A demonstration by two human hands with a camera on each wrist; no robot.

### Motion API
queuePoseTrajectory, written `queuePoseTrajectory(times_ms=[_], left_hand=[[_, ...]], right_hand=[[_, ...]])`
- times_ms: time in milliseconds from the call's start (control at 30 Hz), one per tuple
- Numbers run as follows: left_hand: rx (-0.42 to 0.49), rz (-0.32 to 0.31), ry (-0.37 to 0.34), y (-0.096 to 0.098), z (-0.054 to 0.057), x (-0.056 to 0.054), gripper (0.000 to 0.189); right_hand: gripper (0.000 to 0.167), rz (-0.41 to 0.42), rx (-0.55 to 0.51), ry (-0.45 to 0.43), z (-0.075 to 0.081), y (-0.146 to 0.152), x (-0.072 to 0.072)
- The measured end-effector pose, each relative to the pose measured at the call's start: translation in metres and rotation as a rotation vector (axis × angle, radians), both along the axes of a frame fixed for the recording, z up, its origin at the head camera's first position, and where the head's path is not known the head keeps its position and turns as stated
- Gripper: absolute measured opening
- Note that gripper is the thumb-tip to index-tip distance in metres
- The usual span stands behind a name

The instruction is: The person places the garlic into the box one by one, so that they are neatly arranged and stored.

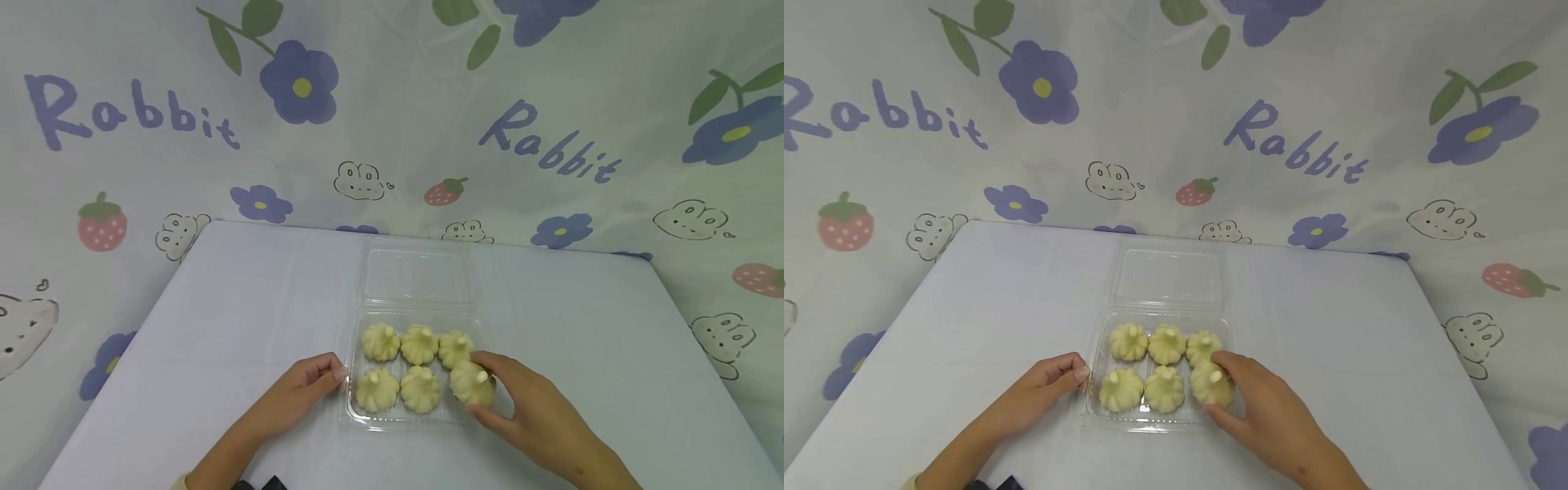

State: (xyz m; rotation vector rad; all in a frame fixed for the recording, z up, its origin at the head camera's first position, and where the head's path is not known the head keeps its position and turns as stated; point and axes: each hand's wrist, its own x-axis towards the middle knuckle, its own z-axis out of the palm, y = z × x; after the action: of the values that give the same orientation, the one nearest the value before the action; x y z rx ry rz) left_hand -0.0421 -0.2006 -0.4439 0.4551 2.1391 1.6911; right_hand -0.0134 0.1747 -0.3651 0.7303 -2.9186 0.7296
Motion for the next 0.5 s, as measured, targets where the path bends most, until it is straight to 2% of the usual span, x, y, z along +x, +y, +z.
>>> queuePoseTrajectory(times_ms=[167,333,500], left_hand=[[0.002,-0.002,0.009,0.0,0.002,0.0,0.025],[0.006,-0.002,0.016,-0.001,0.001,-0.001,0.024],[0.009,-0.005,0.015,-0.002,0.002,-0.001,0.024]], right_hand=[[0.069,0.044,0.055,0.091,-0.006,0.0,-0.002],[0.066,0.135,0.121,0.171,-0.011,0.0,-0.007],[0.064,0.176,0.139,0.189,-0.013,0.0,-0.012]])
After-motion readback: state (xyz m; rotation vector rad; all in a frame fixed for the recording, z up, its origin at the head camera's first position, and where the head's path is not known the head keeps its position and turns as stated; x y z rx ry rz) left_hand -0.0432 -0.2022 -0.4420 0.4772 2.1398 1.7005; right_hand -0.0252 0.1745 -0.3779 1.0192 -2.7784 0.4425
